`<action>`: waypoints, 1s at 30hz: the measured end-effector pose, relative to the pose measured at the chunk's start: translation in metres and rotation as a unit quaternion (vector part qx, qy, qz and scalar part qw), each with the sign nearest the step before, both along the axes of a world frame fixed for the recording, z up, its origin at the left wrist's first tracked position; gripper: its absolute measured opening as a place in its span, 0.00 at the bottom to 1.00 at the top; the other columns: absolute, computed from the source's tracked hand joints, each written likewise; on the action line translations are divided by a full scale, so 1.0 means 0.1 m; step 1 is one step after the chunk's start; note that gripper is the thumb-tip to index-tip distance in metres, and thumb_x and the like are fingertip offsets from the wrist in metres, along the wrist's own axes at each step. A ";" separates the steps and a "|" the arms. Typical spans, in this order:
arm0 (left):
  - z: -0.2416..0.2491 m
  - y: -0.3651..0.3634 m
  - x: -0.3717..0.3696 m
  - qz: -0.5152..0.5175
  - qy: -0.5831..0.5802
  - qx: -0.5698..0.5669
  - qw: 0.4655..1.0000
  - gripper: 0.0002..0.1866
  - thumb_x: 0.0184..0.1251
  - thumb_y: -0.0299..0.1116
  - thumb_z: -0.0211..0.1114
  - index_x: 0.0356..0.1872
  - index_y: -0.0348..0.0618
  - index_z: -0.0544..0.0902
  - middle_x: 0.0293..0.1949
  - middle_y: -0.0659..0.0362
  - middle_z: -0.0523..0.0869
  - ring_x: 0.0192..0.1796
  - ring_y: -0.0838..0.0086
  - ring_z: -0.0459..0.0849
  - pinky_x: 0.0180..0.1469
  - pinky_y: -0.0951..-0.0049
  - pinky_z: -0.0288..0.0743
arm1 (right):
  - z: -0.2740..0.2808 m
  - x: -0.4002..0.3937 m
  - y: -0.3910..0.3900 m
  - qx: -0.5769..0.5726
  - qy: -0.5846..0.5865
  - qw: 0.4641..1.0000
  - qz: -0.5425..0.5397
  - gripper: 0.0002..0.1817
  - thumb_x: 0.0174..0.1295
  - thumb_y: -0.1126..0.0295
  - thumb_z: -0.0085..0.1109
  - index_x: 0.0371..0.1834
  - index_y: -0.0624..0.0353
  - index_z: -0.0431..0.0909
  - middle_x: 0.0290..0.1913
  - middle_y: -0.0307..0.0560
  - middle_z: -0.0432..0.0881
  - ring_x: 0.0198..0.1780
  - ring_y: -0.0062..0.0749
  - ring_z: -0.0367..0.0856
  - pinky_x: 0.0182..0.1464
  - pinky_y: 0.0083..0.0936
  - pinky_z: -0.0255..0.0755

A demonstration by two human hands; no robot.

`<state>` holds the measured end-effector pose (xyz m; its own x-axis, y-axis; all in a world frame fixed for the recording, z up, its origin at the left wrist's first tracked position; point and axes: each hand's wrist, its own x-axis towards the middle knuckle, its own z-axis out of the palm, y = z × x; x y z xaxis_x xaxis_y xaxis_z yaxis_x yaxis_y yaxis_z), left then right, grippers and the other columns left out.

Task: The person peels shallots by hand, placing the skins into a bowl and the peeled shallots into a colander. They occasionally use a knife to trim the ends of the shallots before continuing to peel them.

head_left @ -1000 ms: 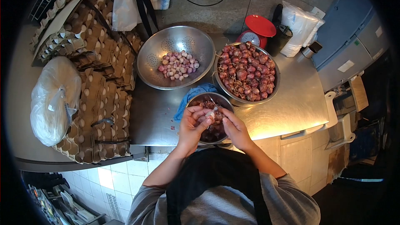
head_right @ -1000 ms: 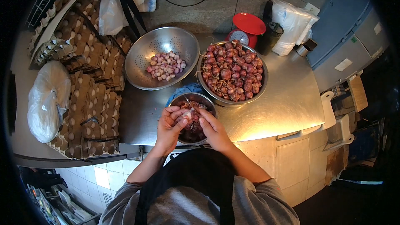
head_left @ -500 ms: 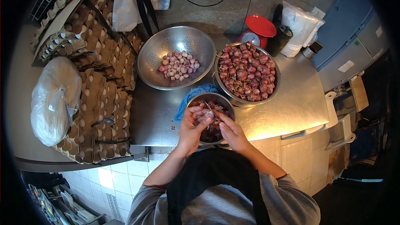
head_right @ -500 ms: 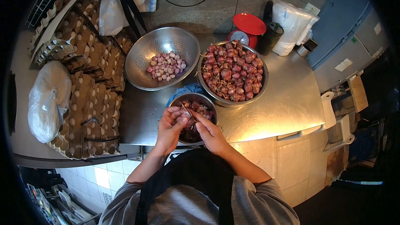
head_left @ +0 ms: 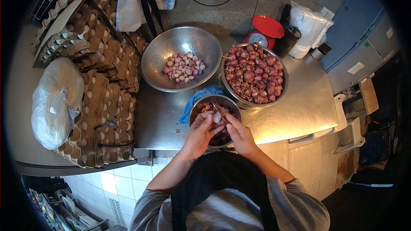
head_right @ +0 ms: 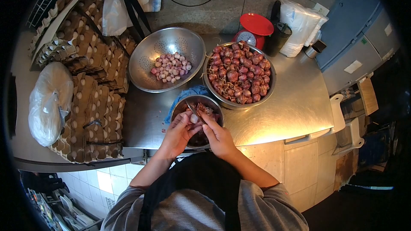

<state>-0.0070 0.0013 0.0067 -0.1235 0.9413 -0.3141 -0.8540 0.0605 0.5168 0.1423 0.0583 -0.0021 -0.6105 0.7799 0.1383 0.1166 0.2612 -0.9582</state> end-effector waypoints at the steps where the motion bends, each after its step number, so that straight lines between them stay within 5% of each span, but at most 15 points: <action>1: -0.02 0.00 0.01 0.006 0.033 -0.003 0.999 0.11 0.64 0.27 0.57 0.46 0.45 0.72 0.44 0.60 0.78 0.47 0.73 0.78 0.49 0.72 0.74 | 0.04 0.00 -0.01 -0.004 0.000 1.000 0.007 0.20 0.67 0.67 0.43 0.61 0.62 0.64 0.57 0.54 0.72 0.60 0.35 0.69 0.60 0.23 0.60; 6: -0.12 0.01 0.00 0.009 0.145 -0.019 0.989 0.13 0.62 0.27 0.59 0.48 0.46 0.73 0.41 0.61 0.79 0.43 0.75 0.79 0.46 0.74 0.75 | 0.04 0.01 0.00 -0.026 0.014 0.999 0.015 0.21 0.67 0.66 0.44 0.61 0.63 0.63 0.58 0.55 0.70 0.62 0.35 0.66 0.61 0.23 0.57; 9: -0.11 0.00 -0.02 -0.018 0.146 0.026 0.989 0.14 0.61 0.25 0.60 0.48 0.44 0.72 0.43 0.60 0.78 0.45 0.77 0.78 0.46 0.73 0.77 | -0.06 0.02 0.09 -0.113 0.029 0.993 0.000 0.21 0.67 0.67 0.44 0.61 0.64 0.64 0.58 0.54 0.70 0.61 0.34 0.67 0.61 0.23 0.57; 18: 0.05 -0.02 -0.01 -0.007 0.088 0.046 0.995 0.13 0.63 0.24 0.57 0.48 0.43 0.73 0.45 0.58 0.78 0.47 0.71 0.79 0.52 0.72 0.74 | -0.18 0.01 0.20 -0.138 0.093 0.986 -0.020 0.22 0.68 0.67 0.42 0.63 0.64 0.61 0.59 0.52 0.69 0.61 0.31 0.65 0.61 0.22 0.56; 23: 0.04 0.01 0.01 0.033 0.128 0.027 0.991 0.11 0.61 0.24 0.59 0.45 0.41 0.75 0.42 0.60 0.79 0.46 0.77 0.77 0.51 0.77 0.72 | 0.09 0.07 0.05 -0.252 0.028 0.967 0.014 0.25 0.67 0.67 0.43 0.65 0.63 0.56 0.61 0.52 0.67 0.62 0.30 0.63 0.62 0.22 0.54; 30: -0.07 0.02 0.05 0.064 0.205 0.036 0.976 0.10 0.59 0.23 0.62 0.42 0.41 0.76 0.39 0.63 0.79 0.41 0.83 0.75 0.46 0.82 0.69 | 0.06 0.00 -0.01 -0.098 0.030 0.993 0.066 0.22 0.67 0.68 0.42 0.64 0.62 0.59 0.62 0.50 0.66 0.64 0.31 0.62 0.64 0.23 0.52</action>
<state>-0.0022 0.0029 0.0000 -0.3437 0.9275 -0.1473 -0.5733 -0.0830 0.8151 0.1419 0.0569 0.0041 -0.7044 0.7091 0.0314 0.0342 0.0782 -0.9964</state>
